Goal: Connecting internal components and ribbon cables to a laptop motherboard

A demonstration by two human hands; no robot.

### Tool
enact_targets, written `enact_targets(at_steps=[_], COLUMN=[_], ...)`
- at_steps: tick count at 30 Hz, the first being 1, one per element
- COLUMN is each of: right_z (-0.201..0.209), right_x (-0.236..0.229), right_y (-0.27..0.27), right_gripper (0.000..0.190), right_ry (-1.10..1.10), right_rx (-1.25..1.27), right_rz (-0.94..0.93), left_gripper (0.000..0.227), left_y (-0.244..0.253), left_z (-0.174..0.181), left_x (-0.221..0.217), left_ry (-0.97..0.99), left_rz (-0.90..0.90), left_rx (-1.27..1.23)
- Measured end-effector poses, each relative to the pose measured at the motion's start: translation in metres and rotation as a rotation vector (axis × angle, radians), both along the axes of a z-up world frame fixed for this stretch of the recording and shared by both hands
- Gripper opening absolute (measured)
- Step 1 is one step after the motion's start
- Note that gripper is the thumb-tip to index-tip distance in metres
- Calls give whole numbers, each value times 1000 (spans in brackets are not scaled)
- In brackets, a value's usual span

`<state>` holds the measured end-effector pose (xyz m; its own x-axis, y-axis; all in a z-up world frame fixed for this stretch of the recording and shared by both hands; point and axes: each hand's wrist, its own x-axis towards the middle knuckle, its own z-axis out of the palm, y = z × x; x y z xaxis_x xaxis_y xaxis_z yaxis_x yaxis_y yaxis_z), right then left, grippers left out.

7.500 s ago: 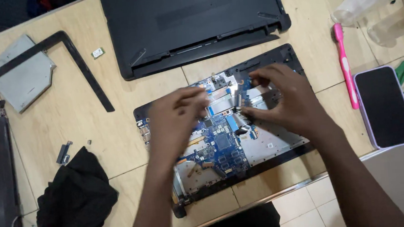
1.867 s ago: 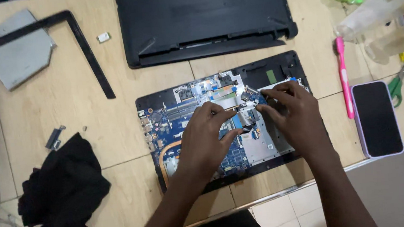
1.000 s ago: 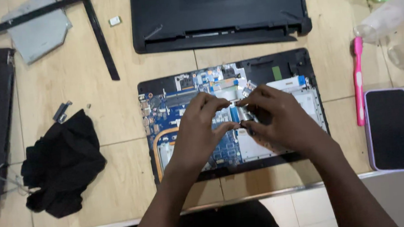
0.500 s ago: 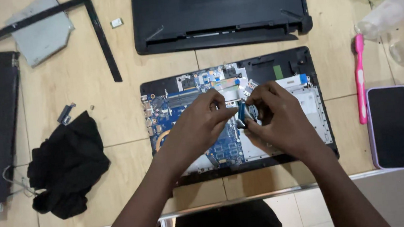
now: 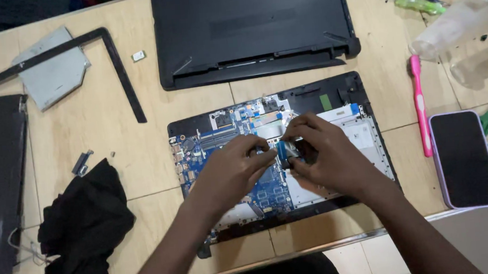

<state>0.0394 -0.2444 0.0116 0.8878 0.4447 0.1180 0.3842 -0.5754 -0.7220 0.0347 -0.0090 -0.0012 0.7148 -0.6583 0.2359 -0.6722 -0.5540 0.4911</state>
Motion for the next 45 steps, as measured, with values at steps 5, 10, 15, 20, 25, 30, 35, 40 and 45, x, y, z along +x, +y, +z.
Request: enact_targets(at_steps=[5,10,15,20,25,30,35,40,45], right_z=[-1,-6,-3,7,2,4,12,13,13], right_x=[-5,-5,-1,2,1,-1,-4,-2,-1], right_y=[3,-3,0,2,-8,-8,-7,-6,-3], right_gripper=[51,51,32,28,20,11,12,14,19], right_ry=[30,51,-97,-60,-60,-134,-182,-204,-222], right_rx=[28,21,-62,-44,-77,-82,-174,-259,-326], right_rz=[-7,-29,77,129,115,135,198,260,303], left_gripper=[14,16,18,18,17,15,15,15,16], left_y=[-4,-3,-6,-8,-11,-11,-12,-12,-12], left_z=[-11,-11,-9,-14,-8,-1,-5,-4,-9], left_x=[-9,-13,-15,-17,-19,-22,-21,-20,-20], left_ry=[-53,-58,-70,-65,-57,-80,-56,-61,-65], left_rz=[56,79,65,81,117,125,116,108,123], left_rx=[-72,-116,-115,-122,-121,-106,-123,-135,-133])
